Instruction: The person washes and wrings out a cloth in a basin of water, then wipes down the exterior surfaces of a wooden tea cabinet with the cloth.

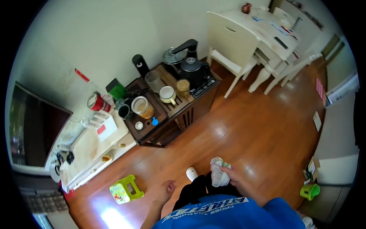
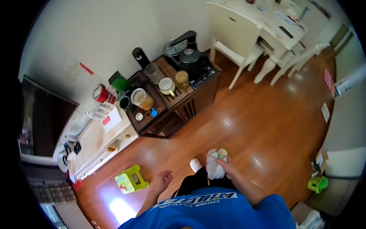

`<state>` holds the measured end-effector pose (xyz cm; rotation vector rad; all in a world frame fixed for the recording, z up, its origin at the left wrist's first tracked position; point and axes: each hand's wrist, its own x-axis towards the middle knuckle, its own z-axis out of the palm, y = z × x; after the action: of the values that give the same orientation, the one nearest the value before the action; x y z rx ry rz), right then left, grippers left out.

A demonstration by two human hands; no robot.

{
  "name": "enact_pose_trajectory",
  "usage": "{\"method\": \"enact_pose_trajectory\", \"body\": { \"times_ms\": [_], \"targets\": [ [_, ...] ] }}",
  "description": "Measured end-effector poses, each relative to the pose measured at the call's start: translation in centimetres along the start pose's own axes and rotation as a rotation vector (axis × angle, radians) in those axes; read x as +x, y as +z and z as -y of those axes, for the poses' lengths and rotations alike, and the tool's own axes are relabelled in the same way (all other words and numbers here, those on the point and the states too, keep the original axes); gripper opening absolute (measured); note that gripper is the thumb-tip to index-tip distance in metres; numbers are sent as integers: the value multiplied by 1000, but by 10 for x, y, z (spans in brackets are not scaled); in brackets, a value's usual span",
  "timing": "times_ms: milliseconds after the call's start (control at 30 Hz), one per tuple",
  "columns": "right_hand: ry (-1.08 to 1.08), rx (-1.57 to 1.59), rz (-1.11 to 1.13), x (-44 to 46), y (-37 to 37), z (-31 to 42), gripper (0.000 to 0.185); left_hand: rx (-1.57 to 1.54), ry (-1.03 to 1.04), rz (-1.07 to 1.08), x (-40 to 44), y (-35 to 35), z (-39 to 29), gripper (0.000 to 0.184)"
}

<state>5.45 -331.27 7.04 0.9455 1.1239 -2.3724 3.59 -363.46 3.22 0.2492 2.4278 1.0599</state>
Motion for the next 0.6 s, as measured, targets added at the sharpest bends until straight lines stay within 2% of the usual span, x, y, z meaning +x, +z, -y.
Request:
{"method": "enact_pose_trajectory", "body": {
  "times_ms": [33, 100, 200, 233, 267, 333, 467, 533, 600],
  "targets": [
    [-5, 20, -75, -15, 2, 8, 31, 5, 33, 25, 1, -8, 10, 23],
    [-29, 73, -203, -34, -11, 8, 33, 46, 46, -110, 7, -16, 30, 22],
    [-86, 121, -257, -67, -9, 22, 32, 42, 51, -98, 14, -27, 17, 20],
    [-130, 212, -170, -64, -25, 11, 32, -21, 101, -109, 17, -25, 10, 17],
    [-163, 248, -193, -54, -37, 1, 32, -5, 140, -76, 21, -22, 0, 17],
    [-120, 329, -151, -47, -50, -16, 29, -104, 132, -98, 22, -15, -37, 16],
    [-53, 285, -95, -96, -17, 27, 29, -158, 201, 60, 16, 10, -90, 23],
    [-104, 250, -41, -103, -39, 23, 32, -38, 247, 115, 16, 27, -84, 25],
    [-176, 161, -46, -112, -67, 19, 33, -42, 154, 184, 20, 48, -81, 23]
  ]
}}
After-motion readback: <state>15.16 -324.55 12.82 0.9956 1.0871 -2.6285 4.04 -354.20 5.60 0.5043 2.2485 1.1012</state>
